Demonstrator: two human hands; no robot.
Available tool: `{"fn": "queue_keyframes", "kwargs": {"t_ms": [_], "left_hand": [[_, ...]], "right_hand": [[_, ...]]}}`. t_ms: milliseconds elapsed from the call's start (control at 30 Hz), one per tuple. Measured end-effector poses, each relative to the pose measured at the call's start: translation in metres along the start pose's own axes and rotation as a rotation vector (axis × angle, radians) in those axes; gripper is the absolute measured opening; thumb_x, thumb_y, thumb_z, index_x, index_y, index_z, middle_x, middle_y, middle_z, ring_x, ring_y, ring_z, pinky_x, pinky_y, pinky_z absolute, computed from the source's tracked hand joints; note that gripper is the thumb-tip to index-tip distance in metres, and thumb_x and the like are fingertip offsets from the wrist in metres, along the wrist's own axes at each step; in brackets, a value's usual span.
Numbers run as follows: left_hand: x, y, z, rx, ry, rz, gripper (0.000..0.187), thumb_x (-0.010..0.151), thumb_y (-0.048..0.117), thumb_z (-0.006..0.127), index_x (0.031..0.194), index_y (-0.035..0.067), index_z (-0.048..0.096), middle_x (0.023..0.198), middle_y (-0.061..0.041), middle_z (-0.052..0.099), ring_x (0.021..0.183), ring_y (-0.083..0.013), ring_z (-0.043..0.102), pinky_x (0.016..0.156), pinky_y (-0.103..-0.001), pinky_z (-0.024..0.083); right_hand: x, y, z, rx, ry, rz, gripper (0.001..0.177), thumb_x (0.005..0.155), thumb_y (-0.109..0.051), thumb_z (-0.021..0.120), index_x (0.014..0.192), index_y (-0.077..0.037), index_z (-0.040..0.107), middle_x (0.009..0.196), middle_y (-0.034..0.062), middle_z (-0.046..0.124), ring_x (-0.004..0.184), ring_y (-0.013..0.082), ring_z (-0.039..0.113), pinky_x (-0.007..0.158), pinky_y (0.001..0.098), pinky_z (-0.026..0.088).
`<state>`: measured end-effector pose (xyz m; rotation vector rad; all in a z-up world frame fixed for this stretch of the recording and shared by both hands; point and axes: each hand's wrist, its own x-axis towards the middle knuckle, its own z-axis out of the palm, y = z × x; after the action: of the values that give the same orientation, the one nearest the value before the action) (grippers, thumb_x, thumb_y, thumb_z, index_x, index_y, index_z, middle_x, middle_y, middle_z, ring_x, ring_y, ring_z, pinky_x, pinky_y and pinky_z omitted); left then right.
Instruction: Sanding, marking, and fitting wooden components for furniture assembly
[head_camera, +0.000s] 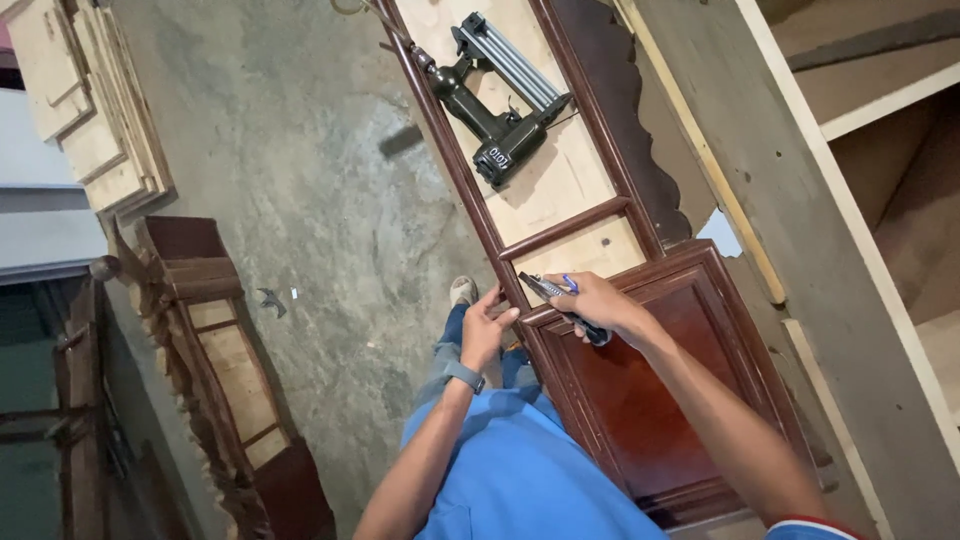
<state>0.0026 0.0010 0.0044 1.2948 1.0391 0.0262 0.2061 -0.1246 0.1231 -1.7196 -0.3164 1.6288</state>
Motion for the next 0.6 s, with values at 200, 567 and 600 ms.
{"fn": "queue_keyframes", "kwargs": {"t_ms": [200,567,600], "left_hand": [[-0.003,0.002,0.001,0.000,0.007,-0.022,0.070,0.093,0.010,0.079,0.155,0.004,0.046,0.138,-0.024,0.062,0.114,-0.0334,0.070,0.092,-0.045,0.063],[-0.001,-0.007,0.001,-0.006,0.022,-0.005,0.071,0.090,0.007,0.081,0.153,0.002,0.048,0.136,-0.029,0.062,0.109,-0.0338,0.072,0.085,-0.044,0.064],[-0.001,-0.006,0.001,-0.010,0.024,-0.007,0.071,0.089,0.007,0.081,0.152,0.002,0.049,0.136,-0.028,0.063,0.108,-0.0317,0.072,0.085,-0.043,0.064]], "right_hand": [[0.011,0.012,-0.001,-0.028,0.005,-0.026,0.051,0.090,-0.009,0.061,0.141,-0.004,0.060,0.063,0.0175,0.063,0.042,0.0240,0.065,0.035,0.0373,0.058],[-0.006,0.000,-0.013,0.003,0.082,-0.022,0.050,0.091,-0.007,0.059,0.141,-0.003,0.060,0.060,0.0198,0.061,0.041,0.0274,0.065,0.034,0.0401,0.056],[-0.005,-0.002,-0.015,0.013,0.072,-0.021,0.050,0.091,-0.006,0.058,0.140,-0.002,0.060,0.059,0.0201,0.061,0.041,0.0272,0.065,0.034,0.0403,0.056]]}}
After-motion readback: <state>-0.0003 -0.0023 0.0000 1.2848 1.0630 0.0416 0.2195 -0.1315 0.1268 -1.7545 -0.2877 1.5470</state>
